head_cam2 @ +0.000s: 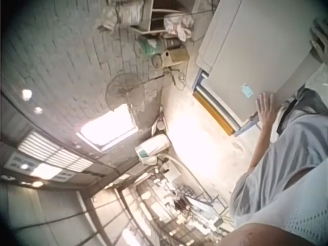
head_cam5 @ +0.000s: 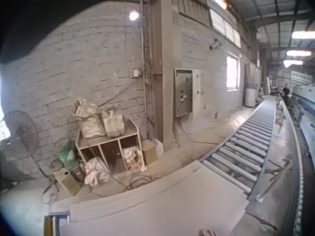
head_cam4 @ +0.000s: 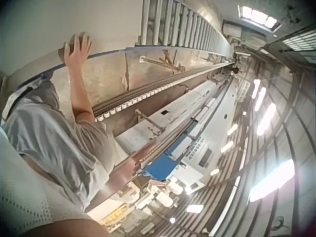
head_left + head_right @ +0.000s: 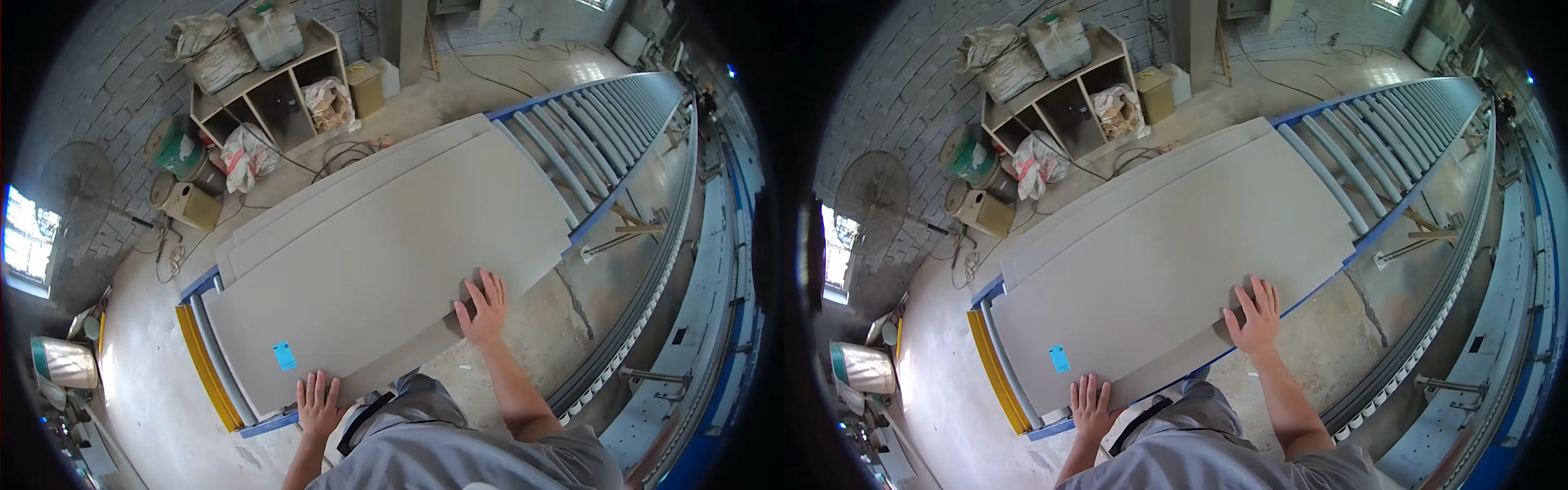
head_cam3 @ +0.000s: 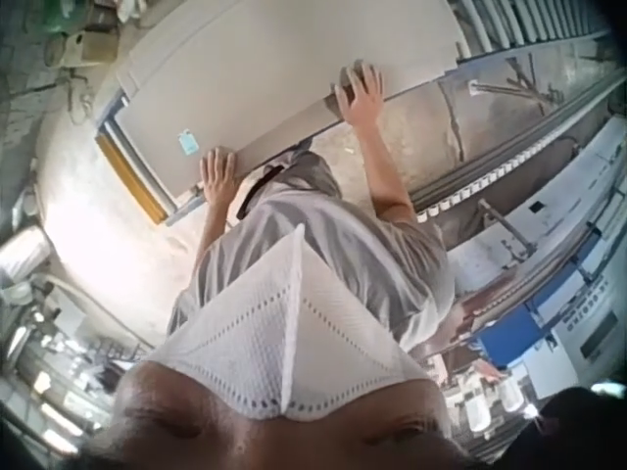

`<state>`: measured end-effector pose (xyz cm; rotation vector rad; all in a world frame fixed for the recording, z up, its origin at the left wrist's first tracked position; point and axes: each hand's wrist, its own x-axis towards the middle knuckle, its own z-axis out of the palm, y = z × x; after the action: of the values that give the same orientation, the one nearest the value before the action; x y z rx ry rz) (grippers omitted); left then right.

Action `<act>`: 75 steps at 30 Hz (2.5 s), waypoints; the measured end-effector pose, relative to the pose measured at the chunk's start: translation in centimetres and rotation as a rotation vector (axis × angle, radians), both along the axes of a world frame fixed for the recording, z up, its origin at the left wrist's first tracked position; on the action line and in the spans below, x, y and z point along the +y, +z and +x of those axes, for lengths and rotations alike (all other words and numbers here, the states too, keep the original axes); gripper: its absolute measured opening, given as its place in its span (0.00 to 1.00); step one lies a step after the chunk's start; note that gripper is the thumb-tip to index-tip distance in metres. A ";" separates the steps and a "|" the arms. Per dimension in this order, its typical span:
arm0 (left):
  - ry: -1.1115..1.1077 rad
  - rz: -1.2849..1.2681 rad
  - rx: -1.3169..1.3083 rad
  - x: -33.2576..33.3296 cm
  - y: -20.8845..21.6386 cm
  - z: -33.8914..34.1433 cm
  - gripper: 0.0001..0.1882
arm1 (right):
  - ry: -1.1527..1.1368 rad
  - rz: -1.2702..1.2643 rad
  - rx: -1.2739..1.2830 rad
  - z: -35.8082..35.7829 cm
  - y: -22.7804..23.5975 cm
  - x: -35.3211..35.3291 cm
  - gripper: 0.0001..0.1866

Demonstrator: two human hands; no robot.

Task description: Picking up large rectangular panels from a table and loading them onto a conveyor belt.

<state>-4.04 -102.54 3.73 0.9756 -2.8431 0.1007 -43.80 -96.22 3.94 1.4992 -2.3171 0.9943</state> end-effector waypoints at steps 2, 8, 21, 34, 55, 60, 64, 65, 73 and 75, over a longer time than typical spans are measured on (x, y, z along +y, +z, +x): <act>-0.017 0.017 0.008 -0.2 0.0 0.0 0.41 | -0.009 -0.008 0.001 0.0 -0.1 0.2 0.21; -0.046 0.036 0.003 -1.3 0.4 0.3 0.41 | -0.017 -0.038 0.016 0.3 -0.2 -0.4 0.20; -0.066 0.072 0.016 -2.3 2.3 -0.8 0.42 | -0.085 0.013 -0.002 1.0 -0.5 -0.2 0.22; -0.128 0.110 -0.005 -6.4 3.1 -1.2 0.36 | -0.002 -0.076 -0.415 19.3 7.1 12.3 0.22; -0.952 0.605 0.332 21.7 4.0 -9.4 0.08 | -1.226 -0.668 -0.936 37.9 0.1 55.0 0.15; -1.426 0.696 0.049 40.6 2.1 -11.6 0.07 | -1.370 -0.774 -0.811 39.4 -1.3 65.4 0.14; -1.622 0.758 -0.200 51.1 1.7 -13.8 0.09 | -1.523 -0.844 -0.741 40.7 0.4 75.1 0.13; -1.691 0.755 -0.252 53.2 1.5 -14.3 0.09 | -1.599 -0.832 -0.618 41.1 0.3 77.5 0.12; -1.641 0.796 -0.446 66.0 0.4 -20.8 0.09 | -2.016 -0.808 -0.221 41.7 3.2 92.1 0.09; -1.641 0.796 -0.504 69.4 -0.4 -22.9 0.09 | -2.139 -0.789 -0.064 41.4 2.8 94.9 0.09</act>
<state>-26.95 -33.14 3.37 -1.7300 -3.0365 -1.0540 -2.38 -1.32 6.76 -1.2220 -1.6115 0.7640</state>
